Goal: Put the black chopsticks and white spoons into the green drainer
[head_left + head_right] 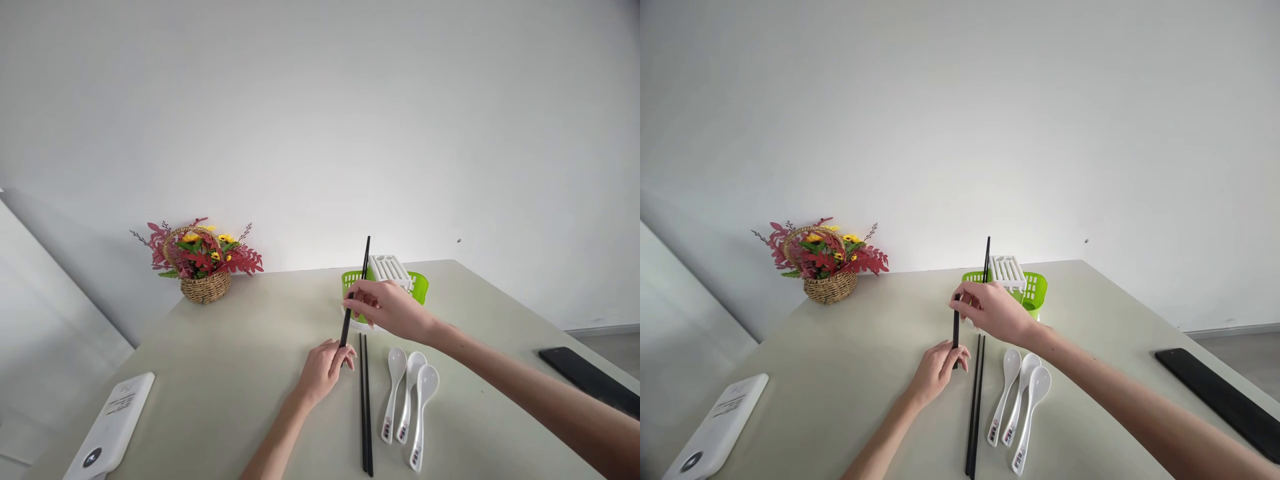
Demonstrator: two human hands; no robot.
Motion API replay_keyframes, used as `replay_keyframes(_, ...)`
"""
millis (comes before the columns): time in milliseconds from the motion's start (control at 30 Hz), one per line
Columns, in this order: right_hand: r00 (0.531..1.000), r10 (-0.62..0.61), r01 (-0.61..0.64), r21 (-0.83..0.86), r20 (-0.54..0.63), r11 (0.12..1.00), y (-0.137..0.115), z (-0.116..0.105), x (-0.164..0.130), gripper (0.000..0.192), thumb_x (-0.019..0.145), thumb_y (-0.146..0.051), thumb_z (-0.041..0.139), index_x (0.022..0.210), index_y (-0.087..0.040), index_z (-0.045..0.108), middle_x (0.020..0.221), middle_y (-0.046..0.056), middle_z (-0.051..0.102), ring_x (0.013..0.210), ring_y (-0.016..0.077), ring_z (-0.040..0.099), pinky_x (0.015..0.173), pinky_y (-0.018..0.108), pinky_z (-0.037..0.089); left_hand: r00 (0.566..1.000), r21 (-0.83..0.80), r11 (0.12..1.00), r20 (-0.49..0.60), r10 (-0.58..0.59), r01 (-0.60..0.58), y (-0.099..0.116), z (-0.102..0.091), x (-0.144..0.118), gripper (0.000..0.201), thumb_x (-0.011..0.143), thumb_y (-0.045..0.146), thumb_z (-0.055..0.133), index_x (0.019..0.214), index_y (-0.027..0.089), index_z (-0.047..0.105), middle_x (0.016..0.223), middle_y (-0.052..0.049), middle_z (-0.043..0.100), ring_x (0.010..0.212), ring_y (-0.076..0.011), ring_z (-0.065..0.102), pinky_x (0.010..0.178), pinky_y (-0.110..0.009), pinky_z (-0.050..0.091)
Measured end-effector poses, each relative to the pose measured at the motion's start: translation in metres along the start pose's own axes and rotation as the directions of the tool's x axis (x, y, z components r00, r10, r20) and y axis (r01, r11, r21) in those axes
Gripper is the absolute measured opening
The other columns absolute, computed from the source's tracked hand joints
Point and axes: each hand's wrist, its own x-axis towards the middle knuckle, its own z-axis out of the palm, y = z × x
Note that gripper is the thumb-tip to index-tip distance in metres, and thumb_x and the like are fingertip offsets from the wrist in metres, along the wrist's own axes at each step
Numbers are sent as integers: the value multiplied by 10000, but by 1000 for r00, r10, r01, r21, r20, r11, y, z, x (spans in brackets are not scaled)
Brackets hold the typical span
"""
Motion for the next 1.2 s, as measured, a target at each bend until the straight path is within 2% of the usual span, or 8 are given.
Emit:
replay_keyframes(200, 999, 4, -3, 29, -51, 1000, 5, 2, 0, 279, 986, -459, 555, 799, -252, 567, 680, -45, 704, 501, 122, 561, 587, 268, 446, 1000, 1, 1000, 18, -3, 3, 0, 1, 0, 468, 1089, 432, 264, 970, 238, 673, 811, -8, 749, 879, -181, 686, 862, -286, 500)
replay_keyframes(467, 999, 14, -14, 2, -37, 1000, 3, 2, 1, 280, 986, -439, 554, 776, -254, 552, 656, -51, 702, 489, 122, 566, 587, 270, 443, 999, -41, 999, 3, -36, 36, -2, 2, -2, 442, 1088, 427, 283, 960, 232, 658, 815, -4, 736, 809, -163, 689, 831, -268, 502)
replay_keyframes(700, 1000, 12, -12, 11, 2, 1000, -2, 2, 0, 248, 973, -420, 566, 794, -249, 577, 677, -49, 701, 483, 112, 562, 566, 262, 450, 996, -130, 989, 54, -69, 75, -3, 1, -1, 445, 1077, 476, 319, 985, 224, 674, 856, -22, 757, 803, -169, 709, 807, -264, 524)
replay_keyframes(900, 1000, -11, 11, 9, 28, 1000, -4, 0, 1, 251, 974, -429, 565, 799, -250, 585, 715, -39, 720, 499, 116, 570, 576, 272, 460, 1000, -55, 998, 1, -17, 17, 1, -2, 2, 470, 1075, 464, 335, 957, 251, 737, 968, -27, 794, 983, -213, 700, 980, -343, 485)
replay_keyframes(1200, 1000, -19, 20, -44, 18, 999, -8, 1, 2, 229, 976, -398, 573, 803, -250, 587, 743, -25, 735, 525, 122, 592, 595, 268, 451, 999, -28, 999, -25, -21, 20, -2, -2, 3, 430, 1069, 455, 378, 1017, 277, 766, 1039, -8, 801, 1011, -209, 716, 988, -336, 494)
